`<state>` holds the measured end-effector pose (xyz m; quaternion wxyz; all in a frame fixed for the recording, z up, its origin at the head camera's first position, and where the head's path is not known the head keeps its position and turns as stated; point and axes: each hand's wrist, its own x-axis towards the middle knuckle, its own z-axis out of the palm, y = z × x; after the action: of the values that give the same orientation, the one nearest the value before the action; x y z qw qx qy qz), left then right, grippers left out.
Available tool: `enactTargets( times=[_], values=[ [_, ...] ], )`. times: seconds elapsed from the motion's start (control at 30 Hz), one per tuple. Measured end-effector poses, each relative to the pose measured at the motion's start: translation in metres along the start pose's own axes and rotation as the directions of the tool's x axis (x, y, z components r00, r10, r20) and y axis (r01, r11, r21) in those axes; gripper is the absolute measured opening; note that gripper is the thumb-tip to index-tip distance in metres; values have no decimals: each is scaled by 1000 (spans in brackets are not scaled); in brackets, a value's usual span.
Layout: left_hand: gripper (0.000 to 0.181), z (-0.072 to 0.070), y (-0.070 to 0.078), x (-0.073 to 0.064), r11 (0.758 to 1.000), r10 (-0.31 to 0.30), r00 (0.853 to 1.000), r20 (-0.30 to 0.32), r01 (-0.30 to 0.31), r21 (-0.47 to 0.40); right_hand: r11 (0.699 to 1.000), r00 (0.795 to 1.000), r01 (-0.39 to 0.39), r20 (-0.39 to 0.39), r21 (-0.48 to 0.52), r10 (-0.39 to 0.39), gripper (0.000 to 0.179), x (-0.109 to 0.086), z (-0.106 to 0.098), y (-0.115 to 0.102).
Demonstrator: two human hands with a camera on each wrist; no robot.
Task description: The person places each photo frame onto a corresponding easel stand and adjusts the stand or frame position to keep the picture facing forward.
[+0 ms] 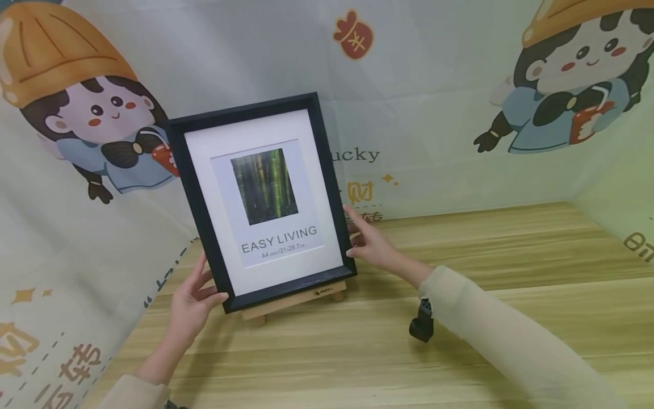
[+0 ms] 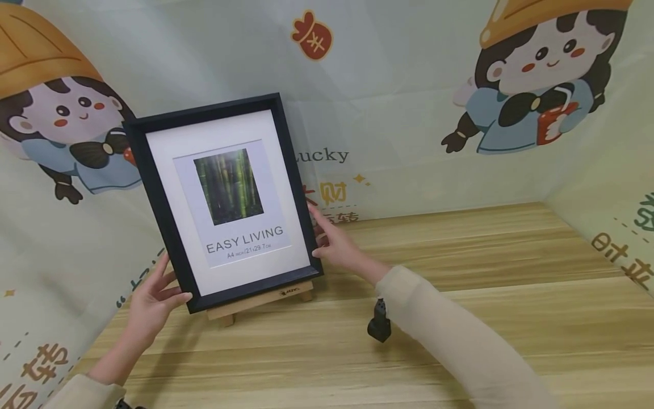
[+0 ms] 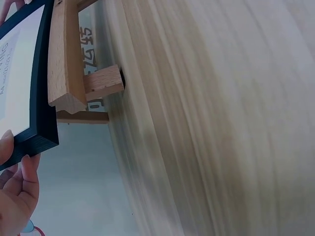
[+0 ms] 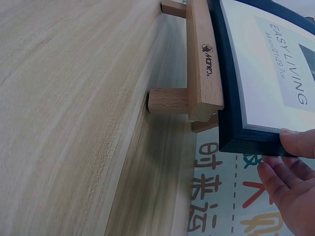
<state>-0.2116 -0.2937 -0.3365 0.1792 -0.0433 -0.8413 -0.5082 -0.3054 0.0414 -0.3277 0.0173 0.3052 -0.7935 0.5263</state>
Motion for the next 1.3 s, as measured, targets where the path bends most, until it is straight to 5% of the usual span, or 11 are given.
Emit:
enactTargets(
  times=[1.3],
  values=[
    [93, -2, -5, 0, 996, -45, 999, 5, 44, 76, 998, 998, -56, 26, -24, 57, 88, 9, 2, 4]
  ],
)
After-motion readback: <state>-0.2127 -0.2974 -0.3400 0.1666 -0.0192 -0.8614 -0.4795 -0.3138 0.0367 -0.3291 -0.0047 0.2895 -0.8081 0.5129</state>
